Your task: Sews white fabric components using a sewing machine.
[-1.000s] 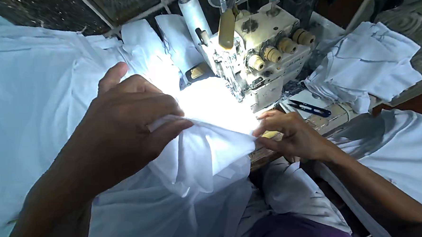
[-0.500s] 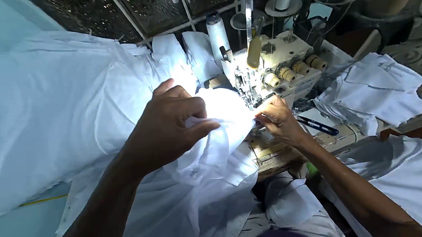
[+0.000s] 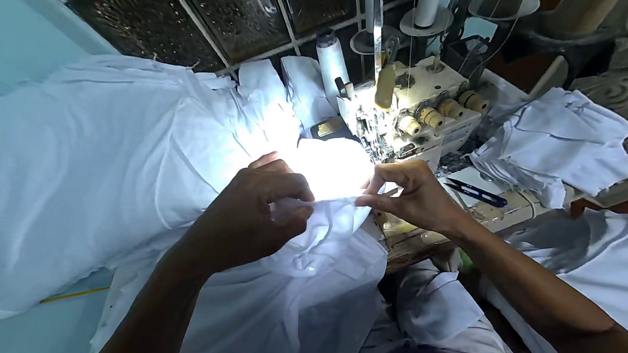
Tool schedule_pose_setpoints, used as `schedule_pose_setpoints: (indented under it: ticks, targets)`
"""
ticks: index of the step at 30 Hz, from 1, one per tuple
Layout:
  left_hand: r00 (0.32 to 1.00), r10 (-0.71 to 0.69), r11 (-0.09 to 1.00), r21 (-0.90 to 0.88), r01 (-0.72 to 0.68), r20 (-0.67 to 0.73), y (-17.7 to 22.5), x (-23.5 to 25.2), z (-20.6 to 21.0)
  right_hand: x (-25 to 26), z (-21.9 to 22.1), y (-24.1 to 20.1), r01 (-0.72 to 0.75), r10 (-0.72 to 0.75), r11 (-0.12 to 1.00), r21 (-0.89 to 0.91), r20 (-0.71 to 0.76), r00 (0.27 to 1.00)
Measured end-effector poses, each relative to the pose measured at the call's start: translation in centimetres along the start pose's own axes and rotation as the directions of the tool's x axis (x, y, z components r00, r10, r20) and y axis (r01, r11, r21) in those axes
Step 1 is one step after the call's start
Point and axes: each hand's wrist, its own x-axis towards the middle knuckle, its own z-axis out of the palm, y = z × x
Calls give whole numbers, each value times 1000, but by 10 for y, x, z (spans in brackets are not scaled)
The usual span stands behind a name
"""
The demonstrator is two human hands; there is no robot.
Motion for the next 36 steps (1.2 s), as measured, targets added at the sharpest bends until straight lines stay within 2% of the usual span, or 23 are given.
schedule_pose_setpoints:
  ticks: [5, 9, 13, 18, 21, 24, 28, 32, 36]
  targets:
    - [997, -71, 995, 67, 71, 7, -21, -6, -9, -14, -13, -2, -88, 87, 996, 12, 76, 993]
    - [993, -107, 989, 99, 111, -42, -16, -1, -2, -26, -29, -7, -136, 165, 979, -149, 202, 965]
    - [1000, -6, 998, 69, 8, -30, 0, 11, 8, -41, -37, -5, -71, 133, 966, -247, 242, 961]
    - [982, 136, 990, -51, -131, 129, 11, 19, 12, -61, -43, -8, -151, 196, 972, -182, 263, 945]
    - [975, 154, 986, 37, -162, 163, 15, 18, 20, -70, -41, -19, -180, 230, 966, -184, 300, 926]
    - [982, 132, 969, 194, -156, 132, 19, 18, 25, -73, -39, -24, -191, 245, 959, -211, 271, 931]
    - [990, 134, 931, 337, -142, 49, 16, 26, 26, -64, -34, -11, -267, 294, 951, -153, 193, 936]
    - [994, 106, 921, 378, -92, -17, 14, 30, 24, -51, -30, 7, -259, 286, 947, -191, 130, 949]
    - [995, 77, 947, 317, -53, -63, 13, 31, 24, -36, -29, 18, -205, 233, 952, -229, 104, 967]
